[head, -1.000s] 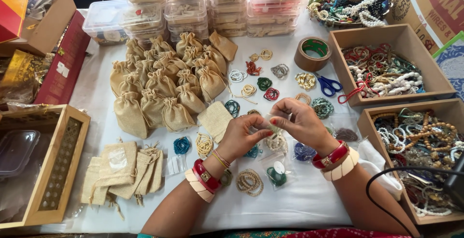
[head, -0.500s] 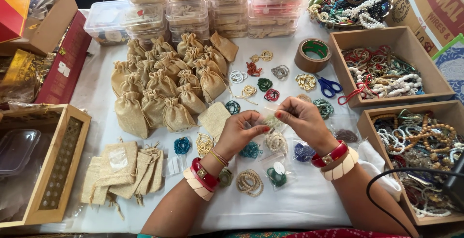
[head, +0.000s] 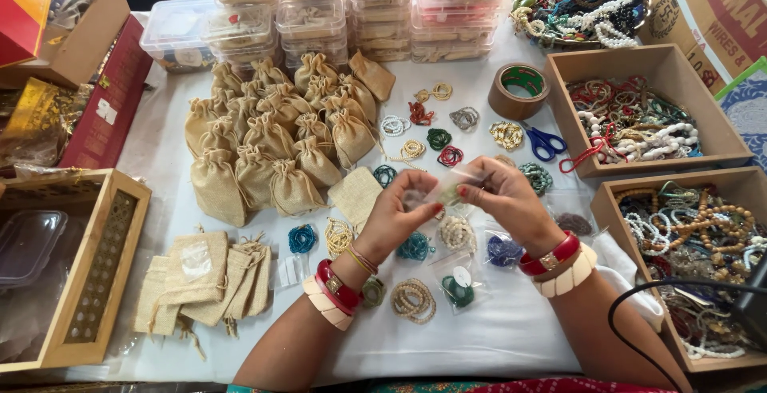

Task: The person packs various beaded bracelets into small clear plastic bags at a table. They pick up bracelets, place them into bags, and seal them. The person also uses scissors to cut a bracelet and places the bagged items into a wooden box.

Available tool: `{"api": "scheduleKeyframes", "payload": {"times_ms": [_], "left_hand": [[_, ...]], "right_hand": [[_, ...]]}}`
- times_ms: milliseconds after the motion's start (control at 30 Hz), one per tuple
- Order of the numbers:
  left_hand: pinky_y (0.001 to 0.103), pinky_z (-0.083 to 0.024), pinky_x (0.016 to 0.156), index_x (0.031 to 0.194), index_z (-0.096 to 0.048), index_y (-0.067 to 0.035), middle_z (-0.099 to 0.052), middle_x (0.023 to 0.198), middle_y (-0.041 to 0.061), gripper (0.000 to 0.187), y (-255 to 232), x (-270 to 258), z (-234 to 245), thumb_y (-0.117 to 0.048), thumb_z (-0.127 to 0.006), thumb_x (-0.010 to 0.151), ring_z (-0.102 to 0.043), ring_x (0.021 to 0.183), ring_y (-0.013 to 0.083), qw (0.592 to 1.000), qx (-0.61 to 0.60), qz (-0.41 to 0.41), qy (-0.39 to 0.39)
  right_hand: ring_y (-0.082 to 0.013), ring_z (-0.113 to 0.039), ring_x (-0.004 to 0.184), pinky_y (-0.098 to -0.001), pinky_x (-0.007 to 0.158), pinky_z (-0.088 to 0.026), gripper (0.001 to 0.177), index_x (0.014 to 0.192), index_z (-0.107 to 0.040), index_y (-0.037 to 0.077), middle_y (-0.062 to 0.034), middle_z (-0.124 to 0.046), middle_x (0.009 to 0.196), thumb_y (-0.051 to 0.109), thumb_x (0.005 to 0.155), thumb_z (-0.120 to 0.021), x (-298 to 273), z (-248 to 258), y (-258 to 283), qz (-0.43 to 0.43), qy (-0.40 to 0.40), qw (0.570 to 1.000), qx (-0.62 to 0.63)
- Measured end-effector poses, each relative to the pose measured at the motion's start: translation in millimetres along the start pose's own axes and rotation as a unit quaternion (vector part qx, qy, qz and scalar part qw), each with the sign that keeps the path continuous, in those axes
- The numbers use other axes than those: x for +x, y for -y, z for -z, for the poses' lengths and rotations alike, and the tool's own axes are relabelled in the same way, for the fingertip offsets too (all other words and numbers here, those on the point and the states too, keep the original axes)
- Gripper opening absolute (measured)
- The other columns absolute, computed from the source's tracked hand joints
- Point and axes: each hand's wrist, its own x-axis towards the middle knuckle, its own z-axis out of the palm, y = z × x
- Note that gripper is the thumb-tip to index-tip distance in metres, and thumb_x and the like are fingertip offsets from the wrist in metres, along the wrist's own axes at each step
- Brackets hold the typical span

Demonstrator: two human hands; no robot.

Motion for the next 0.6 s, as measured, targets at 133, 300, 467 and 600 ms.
{"api": "scheduleKeyframes", "payload": {"times_ms": [133, 300, 467, 600], "left_hand": [[0.023, -0.047, 0.068, 0.129, -0.056, -0.006, -0.060, 0.104, 0.003, 0.039, 0.0, 2.4, 14.2, 0.006, -0.063, 0.092, -0.056, 0.084, 0.0103, 0.995, -0.094, 0.020, -0.031], [0.025, -0.050, 0.092, 0.120, -0.054, -0.008, -0.058, 0.121, 0.001, 0.030, 6.5, 4.4, 23.5, 0.004, -0.054, 0.092, -0.060, 0.108, 0.0118, 0.982, -0.162, -0.021, -0.090], [0.026, -0.051, 0.100, 0.118, -0.065, -0.004, -0.060, 0.121, 0.007, 0.016, -5.4, -1.2, 15.7, 0.001, -0.057, 0.105, -0.059, 0.112, 0.0138, 0.990, 0.025, -0.107, -0.093], [0.029, -0.050, 0.095, 0.114, -0.069, -0.006, -0.056, 0.118, 0.009, 0.020, -22.7, -3.6, 11.1, 0.006, -0.060, 0.100, -0.057, 0.111, 0.0181, 0.951, 0.217, -0.176, -0.131]], "right_hand": [[-0.0104, -0.066, 0.090, -0.0267, 0.082, -0.056, 0.014, 0.104, -0.064, -0.001, -0.0044, -0.069, 0.097, 0.009, 0.098, -0.071, -2.9, 6.7, 12.3, 0.005, 0.010, 1.000, 0.016], [-0.0109, -0.071, 0.082, -0.0271, 0.072, -0.060, 0.015, 0.101, -0.066, 0.003, -0.0041, -0.074, 0.088, 0.012, 0.091, -0.072, -24.1, 1.0, 59.8, -0.046, 0.096, 0.975, -0.195], [-0.0216, -0.075, 0.078, -0.0350, 0.070, -0.057, 0.022, 0.100, -0.069, 0.011, -0.0060, -0.077, 0.081, 0.028, 0.085, -0.073, -29.7, -11.4, 99.2, -0.100, 0.241, 0.832, -0.490], [-0.0244, -0.074, 0.086, -0.0403, 0.076, -0.055, 0.034, 0.107, -0.070, 0.018, -0.0026, -0.079, 0.087, 0.045, 0.087, -0.075, -26.9, -15.3, 97.9, -0.210, 0.257, 0.737, -0.589]]}}
